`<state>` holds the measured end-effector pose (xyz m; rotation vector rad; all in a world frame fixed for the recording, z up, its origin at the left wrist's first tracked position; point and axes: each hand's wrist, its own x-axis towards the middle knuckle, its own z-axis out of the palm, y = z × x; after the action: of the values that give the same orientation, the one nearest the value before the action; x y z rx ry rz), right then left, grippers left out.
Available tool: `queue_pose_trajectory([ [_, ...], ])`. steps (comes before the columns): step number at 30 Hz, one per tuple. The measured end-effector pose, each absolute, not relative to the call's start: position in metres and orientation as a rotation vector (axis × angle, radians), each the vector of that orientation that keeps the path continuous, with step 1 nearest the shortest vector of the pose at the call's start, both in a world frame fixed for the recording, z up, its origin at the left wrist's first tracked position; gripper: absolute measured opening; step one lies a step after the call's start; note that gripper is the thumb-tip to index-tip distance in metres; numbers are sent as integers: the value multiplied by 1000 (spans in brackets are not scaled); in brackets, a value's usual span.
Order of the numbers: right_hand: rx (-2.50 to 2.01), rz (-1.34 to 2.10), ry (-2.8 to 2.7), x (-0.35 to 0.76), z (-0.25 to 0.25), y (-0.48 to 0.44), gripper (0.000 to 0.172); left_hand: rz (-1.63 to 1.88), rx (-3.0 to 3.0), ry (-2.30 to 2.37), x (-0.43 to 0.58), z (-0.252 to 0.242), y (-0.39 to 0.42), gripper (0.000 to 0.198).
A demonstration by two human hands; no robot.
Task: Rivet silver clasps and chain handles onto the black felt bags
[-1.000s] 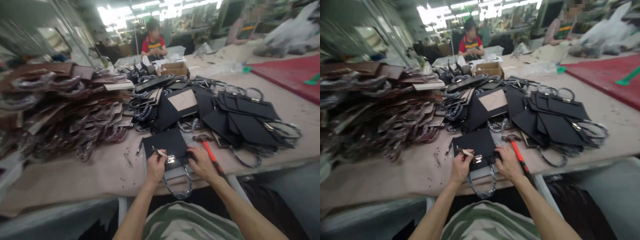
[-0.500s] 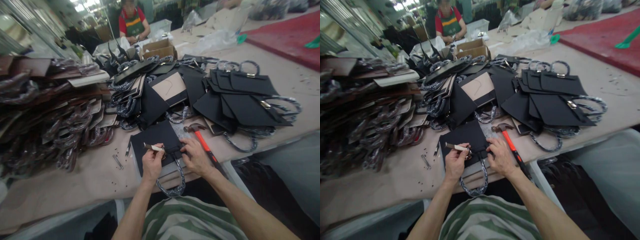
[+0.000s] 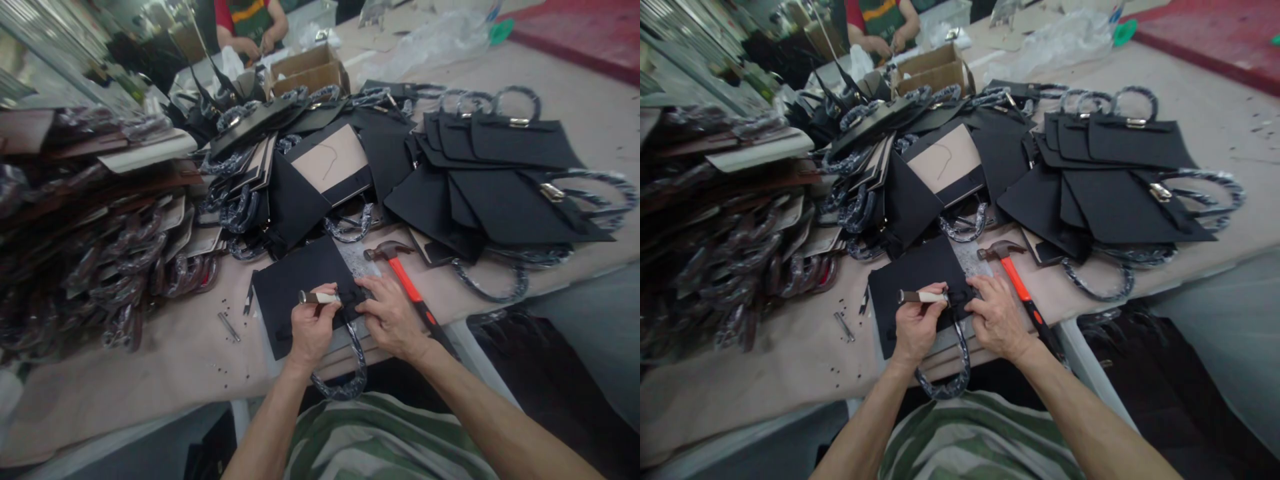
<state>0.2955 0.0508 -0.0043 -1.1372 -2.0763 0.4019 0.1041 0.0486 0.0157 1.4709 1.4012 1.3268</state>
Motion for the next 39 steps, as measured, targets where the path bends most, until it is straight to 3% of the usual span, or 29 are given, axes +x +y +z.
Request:
queue_pose_trajectory([
  [19, -1197, 468, -2107, 294, 2, 52, 26, 1296, 1349, 1465, 103, 11, 47, 13],
  [39, -1238, 509, -2100, 291, 6, 53, 24, 1276, 1709, 1450, 106, 17, 53, 5],
])
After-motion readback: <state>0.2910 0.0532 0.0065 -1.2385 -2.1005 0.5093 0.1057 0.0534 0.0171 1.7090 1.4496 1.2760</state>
